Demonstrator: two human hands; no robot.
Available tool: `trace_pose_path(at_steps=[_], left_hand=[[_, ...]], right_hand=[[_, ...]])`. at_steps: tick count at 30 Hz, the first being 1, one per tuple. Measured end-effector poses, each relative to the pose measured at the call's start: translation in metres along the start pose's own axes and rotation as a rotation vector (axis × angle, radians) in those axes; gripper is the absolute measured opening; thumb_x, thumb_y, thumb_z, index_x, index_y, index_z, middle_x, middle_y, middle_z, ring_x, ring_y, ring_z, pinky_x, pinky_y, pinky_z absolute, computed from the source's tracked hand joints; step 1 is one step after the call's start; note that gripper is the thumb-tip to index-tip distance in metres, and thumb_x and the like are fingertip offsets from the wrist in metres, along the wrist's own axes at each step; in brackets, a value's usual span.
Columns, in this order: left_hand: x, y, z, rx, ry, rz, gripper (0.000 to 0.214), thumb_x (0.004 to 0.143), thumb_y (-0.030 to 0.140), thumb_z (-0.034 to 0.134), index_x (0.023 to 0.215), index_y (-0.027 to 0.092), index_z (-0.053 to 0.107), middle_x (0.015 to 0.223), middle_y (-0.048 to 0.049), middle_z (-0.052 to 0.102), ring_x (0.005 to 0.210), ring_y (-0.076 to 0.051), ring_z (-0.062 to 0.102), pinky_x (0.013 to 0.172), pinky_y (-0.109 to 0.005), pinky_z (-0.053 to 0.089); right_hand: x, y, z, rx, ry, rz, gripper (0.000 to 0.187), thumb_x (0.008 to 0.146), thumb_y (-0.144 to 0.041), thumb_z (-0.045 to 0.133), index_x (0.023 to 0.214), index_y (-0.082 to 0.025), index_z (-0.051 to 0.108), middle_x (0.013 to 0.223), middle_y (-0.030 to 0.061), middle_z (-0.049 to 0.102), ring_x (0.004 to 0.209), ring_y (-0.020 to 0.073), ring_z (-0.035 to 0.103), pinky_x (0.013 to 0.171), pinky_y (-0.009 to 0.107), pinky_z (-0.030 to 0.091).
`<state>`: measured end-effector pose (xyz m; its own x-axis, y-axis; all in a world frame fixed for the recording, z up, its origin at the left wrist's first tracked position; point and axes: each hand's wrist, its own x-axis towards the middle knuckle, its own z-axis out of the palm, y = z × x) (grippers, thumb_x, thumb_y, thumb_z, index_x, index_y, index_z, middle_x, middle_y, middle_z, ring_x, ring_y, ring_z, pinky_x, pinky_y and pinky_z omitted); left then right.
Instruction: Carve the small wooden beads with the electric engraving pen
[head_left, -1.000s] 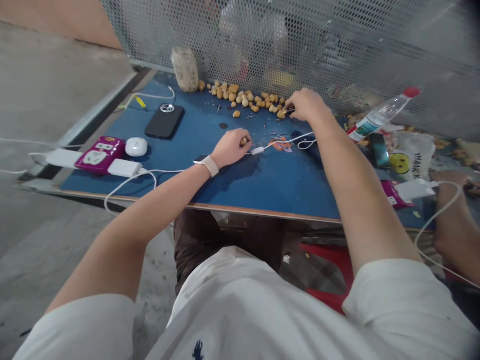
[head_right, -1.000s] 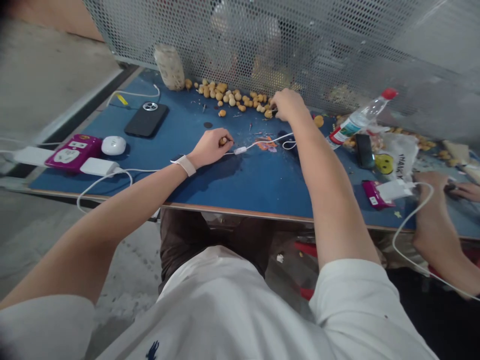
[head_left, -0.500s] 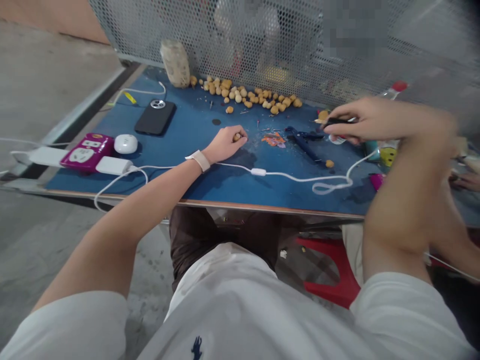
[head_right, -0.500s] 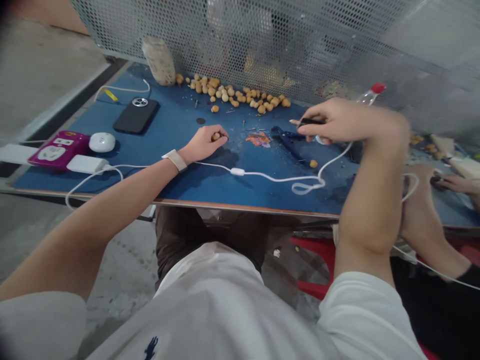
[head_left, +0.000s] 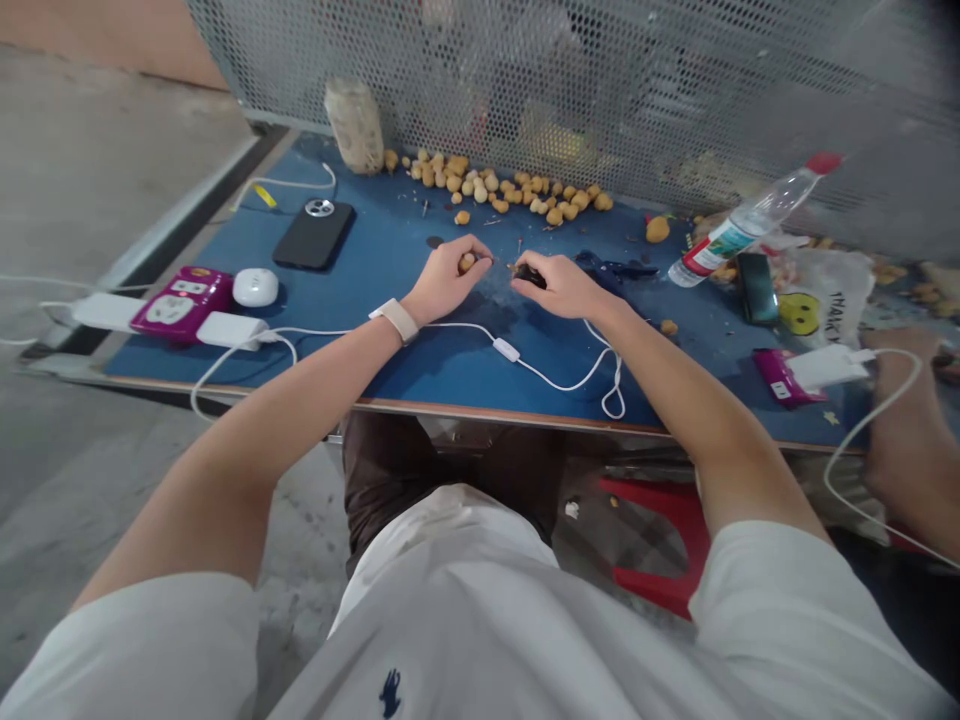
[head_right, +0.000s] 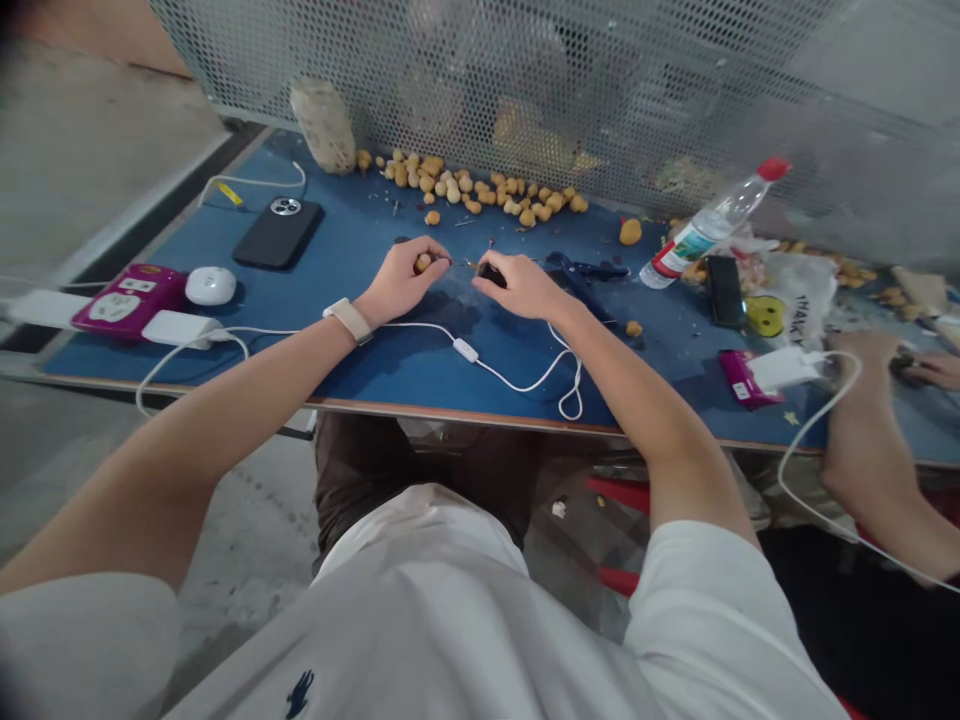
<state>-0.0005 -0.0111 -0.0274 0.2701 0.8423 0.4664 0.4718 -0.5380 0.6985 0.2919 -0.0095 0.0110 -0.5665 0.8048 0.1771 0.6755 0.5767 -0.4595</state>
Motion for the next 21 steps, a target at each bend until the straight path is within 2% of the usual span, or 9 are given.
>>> trace_pose_path(at_steps=[7,13,21], left_hand=[[-0.002,0.005,-0.001,0.000,-0.060,0.007,0.009,0.115,0.027,0.075,0.116,0.024,0.084,0.118,-0.0101,0.091,0.110,-0.027,0.082,0.114,-0.044,0.067],[-0.001,-0.001,0.001,0.009,-0.001,0.020,0.009,0.117,0.029,0.076,0.120,0.026,0.084,0.115,-0.0086,0.091,0.108,-0.028,0.081,0.112,-0.044,0.068],[-0.002,0.004,0.000,0.026,-0.009,0.029,0.013,0.118,0.020,0.073,0.120,0.022,0.086,0.116,-0.0099,0.091,0.107,-0.025,0.082,0.110,-0.041,0.065]], right_hand=[[0.002,-0.002,0.000,-0.082,-0.039,-0.005,0.053,0.117,-0.079,0.066,0.130,-0.029,0.077,0.102,0.0118,0.083,0.097,0.0379,0.074,0.096,0.050,0.055],[0.005,-0.003,-0.009,-0.081,-0.047,-0.009,0.046,0.117,-0.071,0.069,0.130,-0.028,0.077,0.106,0.0124,0.083,0.095,0.0372,0.073,0.094,0.051,0.054],[0.006,-0.002,-0.007,-0.100,-0.034,-0.031,0.043,0.117,-0.065,0.068,0.130,-0.026,0.078,0.108,0.0135,0.085,0.095,0.0349,0.072,0.090,0.047,0.050]])
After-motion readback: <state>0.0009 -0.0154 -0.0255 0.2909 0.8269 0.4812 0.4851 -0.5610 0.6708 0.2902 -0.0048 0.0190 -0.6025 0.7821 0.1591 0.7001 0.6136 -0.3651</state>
